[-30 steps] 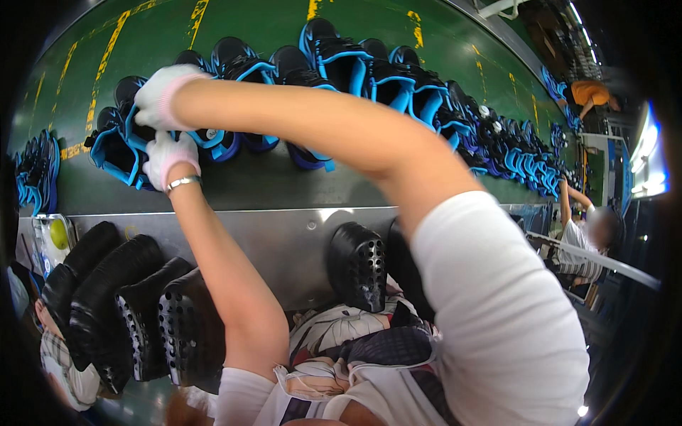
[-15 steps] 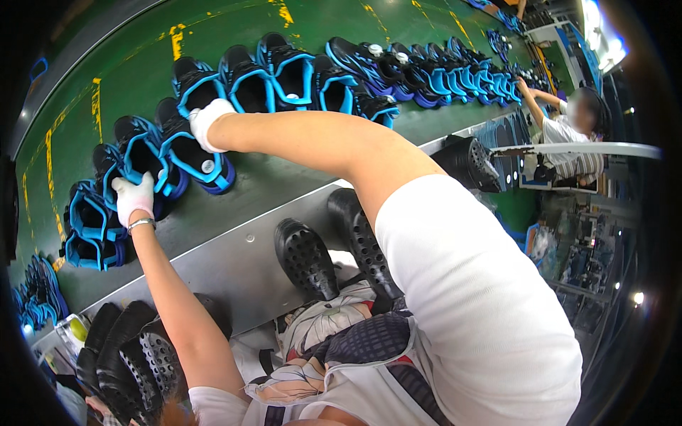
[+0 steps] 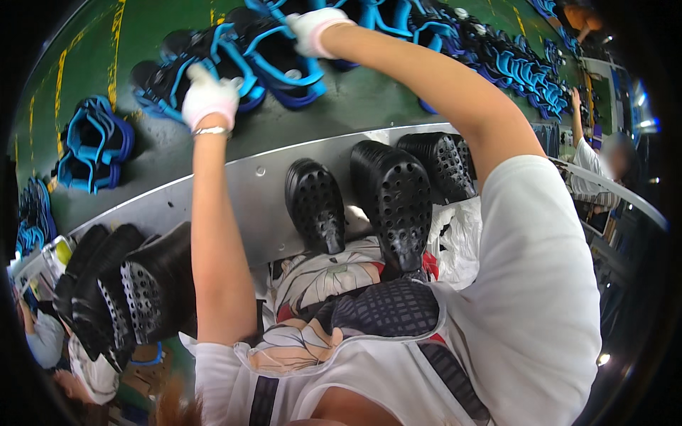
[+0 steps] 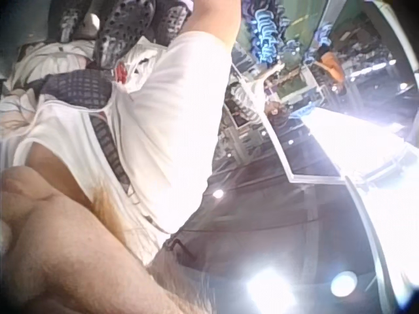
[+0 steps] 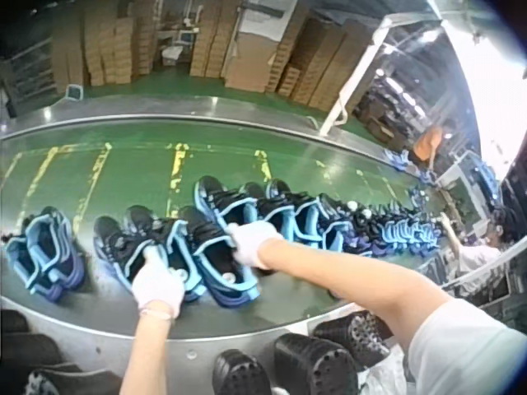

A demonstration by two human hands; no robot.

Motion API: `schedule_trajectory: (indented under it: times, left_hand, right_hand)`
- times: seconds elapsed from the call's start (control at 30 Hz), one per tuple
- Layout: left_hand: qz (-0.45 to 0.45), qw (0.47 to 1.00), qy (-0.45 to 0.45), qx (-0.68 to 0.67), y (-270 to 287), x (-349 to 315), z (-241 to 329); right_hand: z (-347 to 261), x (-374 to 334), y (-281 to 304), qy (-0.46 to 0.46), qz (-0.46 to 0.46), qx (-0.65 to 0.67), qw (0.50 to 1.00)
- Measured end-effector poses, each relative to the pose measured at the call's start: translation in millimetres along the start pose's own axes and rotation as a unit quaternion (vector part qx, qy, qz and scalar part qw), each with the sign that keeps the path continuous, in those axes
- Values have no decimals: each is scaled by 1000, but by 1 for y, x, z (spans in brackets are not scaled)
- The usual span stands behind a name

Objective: The person picks up a black shoe component and fits it onto the upper of a blue and black shoe on a conveyor belt, repeating this action by hand for multiple shoes.

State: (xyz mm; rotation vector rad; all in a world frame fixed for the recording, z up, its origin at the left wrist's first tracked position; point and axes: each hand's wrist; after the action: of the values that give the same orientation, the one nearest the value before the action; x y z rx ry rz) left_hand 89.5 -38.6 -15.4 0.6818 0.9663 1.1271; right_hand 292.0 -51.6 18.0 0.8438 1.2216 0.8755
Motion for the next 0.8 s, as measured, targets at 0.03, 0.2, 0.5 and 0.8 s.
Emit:
schedule_trajectory:
  times: [0.03,0.2,0.5,0.8]
  left_hand:
    - [18,1000,-19,-13,-8,-3,-2]
    - [38,995,-79,-39,-35,-27,13]
    - [46,938,-335,-72,21,-140,-45]
    - [-47,928,-367,45,-16,-279,-51]
  right_hand:
    - [8,-5,1,13,10,14,1000]
    - [56,-6,-20,38,23,2,999]
    - [8,-127,67,152,115,23,981]
    - [-30,-202,48,258,99,105,955]
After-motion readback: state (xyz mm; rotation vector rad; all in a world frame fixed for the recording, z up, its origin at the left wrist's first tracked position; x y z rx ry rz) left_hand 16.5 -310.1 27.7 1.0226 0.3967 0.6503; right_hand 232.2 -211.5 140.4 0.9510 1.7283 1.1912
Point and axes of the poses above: each hand's wrist, its own x-axis towards the middle knuckle, its own y-axis out of the back of the hand, z = x × y, and after that the axes turned 1 degree about z, right-handed
